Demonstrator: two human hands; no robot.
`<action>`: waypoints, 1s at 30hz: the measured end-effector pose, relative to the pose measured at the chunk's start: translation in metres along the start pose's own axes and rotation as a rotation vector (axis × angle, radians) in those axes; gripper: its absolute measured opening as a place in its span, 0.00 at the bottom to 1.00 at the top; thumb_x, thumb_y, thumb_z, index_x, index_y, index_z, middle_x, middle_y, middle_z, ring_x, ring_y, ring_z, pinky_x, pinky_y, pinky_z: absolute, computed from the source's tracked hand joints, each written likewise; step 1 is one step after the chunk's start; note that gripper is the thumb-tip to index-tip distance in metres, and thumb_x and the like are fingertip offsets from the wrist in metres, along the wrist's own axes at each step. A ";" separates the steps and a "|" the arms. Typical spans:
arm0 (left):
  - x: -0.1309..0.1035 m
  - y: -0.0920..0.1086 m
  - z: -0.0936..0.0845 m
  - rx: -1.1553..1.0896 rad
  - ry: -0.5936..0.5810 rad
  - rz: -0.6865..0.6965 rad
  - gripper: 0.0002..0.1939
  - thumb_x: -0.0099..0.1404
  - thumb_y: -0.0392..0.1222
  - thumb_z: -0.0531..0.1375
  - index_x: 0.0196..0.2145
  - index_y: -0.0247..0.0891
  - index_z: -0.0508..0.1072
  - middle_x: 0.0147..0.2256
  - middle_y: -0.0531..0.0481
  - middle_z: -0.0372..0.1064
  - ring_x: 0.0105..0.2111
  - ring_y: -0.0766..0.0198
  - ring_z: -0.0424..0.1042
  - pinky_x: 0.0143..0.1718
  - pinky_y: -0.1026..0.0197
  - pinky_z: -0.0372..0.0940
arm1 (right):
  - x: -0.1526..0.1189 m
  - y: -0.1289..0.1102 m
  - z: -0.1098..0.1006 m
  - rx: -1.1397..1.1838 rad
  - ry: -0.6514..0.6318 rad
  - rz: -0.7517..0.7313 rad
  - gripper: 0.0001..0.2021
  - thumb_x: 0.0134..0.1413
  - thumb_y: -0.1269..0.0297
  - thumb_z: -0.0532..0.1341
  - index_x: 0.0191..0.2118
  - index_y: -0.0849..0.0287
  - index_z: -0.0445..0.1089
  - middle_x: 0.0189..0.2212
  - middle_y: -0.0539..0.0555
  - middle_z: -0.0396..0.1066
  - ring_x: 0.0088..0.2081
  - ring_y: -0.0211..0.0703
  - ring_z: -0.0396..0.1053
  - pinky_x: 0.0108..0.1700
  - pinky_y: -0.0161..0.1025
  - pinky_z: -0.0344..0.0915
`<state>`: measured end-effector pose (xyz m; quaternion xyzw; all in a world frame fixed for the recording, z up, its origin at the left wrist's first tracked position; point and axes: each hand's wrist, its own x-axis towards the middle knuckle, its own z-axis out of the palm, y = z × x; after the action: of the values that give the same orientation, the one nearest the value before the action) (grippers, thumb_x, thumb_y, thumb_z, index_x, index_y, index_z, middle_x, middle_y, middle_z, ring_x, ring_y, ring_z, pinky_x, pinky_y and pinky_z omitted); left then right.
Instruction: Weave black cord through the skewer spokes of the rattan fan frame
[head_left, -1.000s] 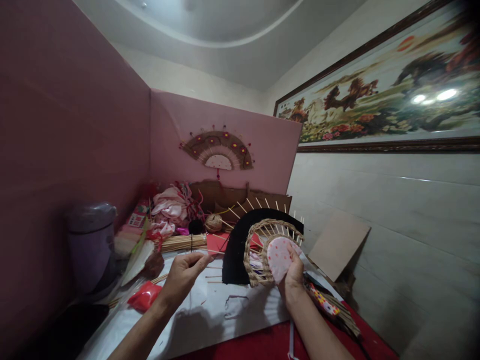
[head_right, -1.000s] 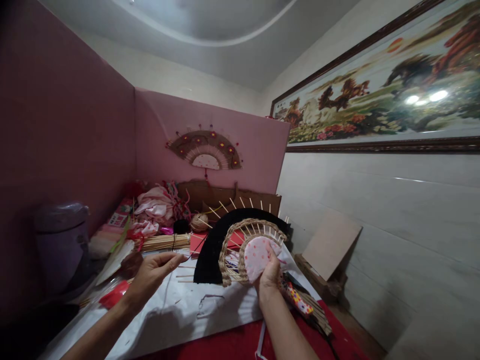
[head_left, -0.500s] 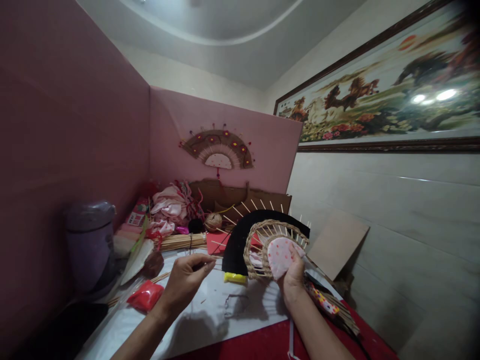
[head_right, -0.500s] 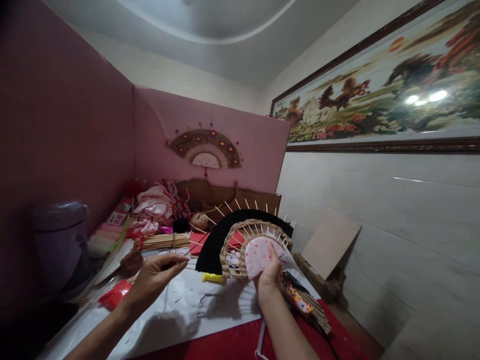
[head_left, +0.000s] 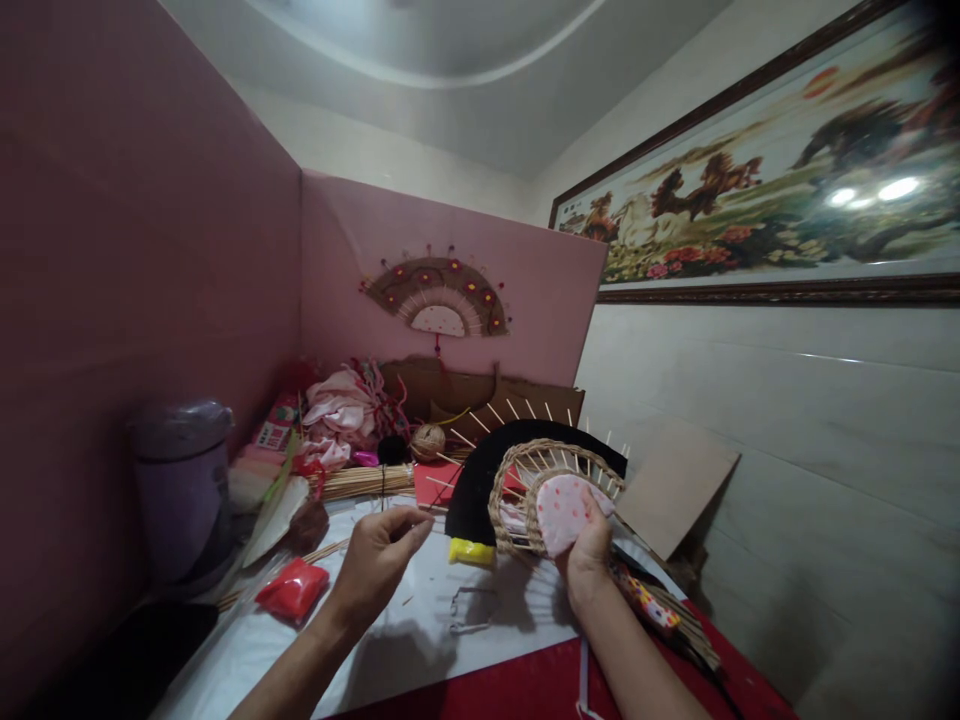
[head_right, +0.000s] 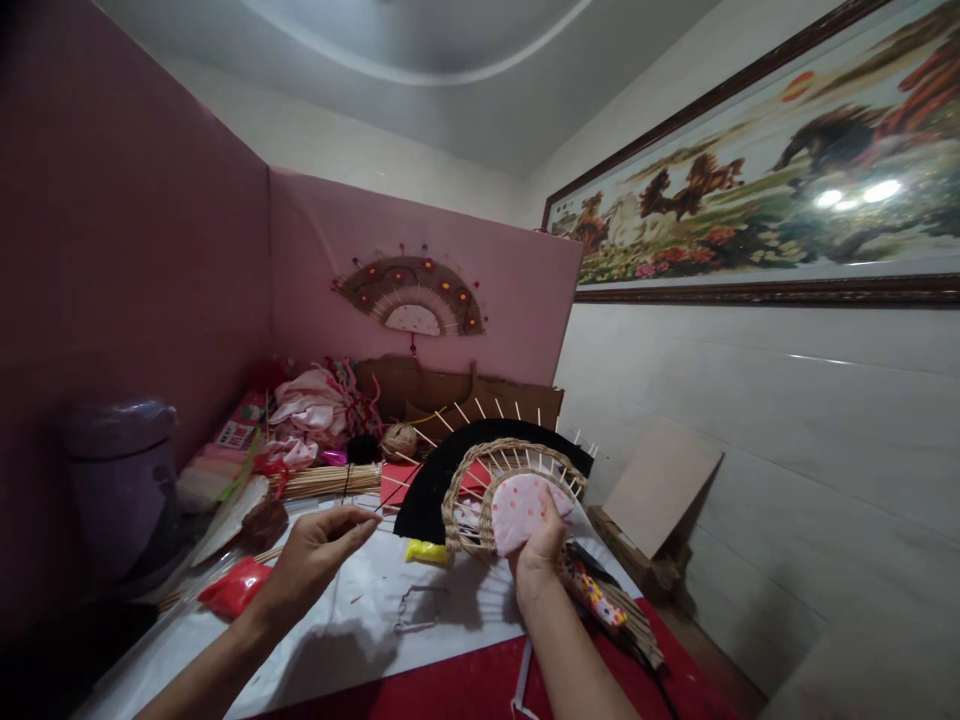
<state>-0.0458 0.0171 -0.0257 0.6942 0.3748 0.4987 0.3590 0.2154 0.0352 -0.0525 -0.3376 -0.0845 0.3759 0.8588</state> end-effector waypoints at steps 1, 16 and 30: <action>0.000 0.000 0.001 0.017 0.019 0.009 0.13 0.58 0.48 0.56 0.30 0.34 0.73 0.18 0.55 0.59 0.20 0.69 0.55 0.22 0.66 0.50 | 0.000 0.000 0.000 0.005 -0.003 -0.001 0.17 0.42 0.58 0.60 0.39 0.60 0.69 0.28 0.49 0.74 0.28 0.41 0.71 0.39 0.43 0.69; -0.004 -0.003 0.003 0.286 -0.031 0.034 0.14 0.59 0.46 0.53 0.31 0.37 0.76 0.19 0.53 0.65 0.20 0.67 0.59 0.23 0.65 0.51 | 0.004 0.002 -0.001 0.009 0.035 -0.011 0.16 0.43 0.57 0.59 0.38 0.60 0.69 0.29 0.50 0.74 0.29 0.41 0.71 0.38 0.41 0.68; 0.006 0.015 -0.017 0.028 0.022 -0.093 0.14 0.48 0.40 0.54 0.27 0.33 0.78 0.18 0.53 0.63 0.20 0.68 0.55 0.22 0.65 0.48 | 0.005 -0.001 -0.003 -0.041 -0.004 0.035 0.14 0.44 0.58 0.57 0.37 0.59 0.69 0.28 0.50 0.74 0.32 0.42 0.72 0.40 0.43 0.69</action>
<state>-0.0583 0.0172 -0.0058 0.6753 0.4176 0.4840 0.3679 0.2206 0.0364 -0.0544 -0.3558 -0.0880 0.3896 0.8449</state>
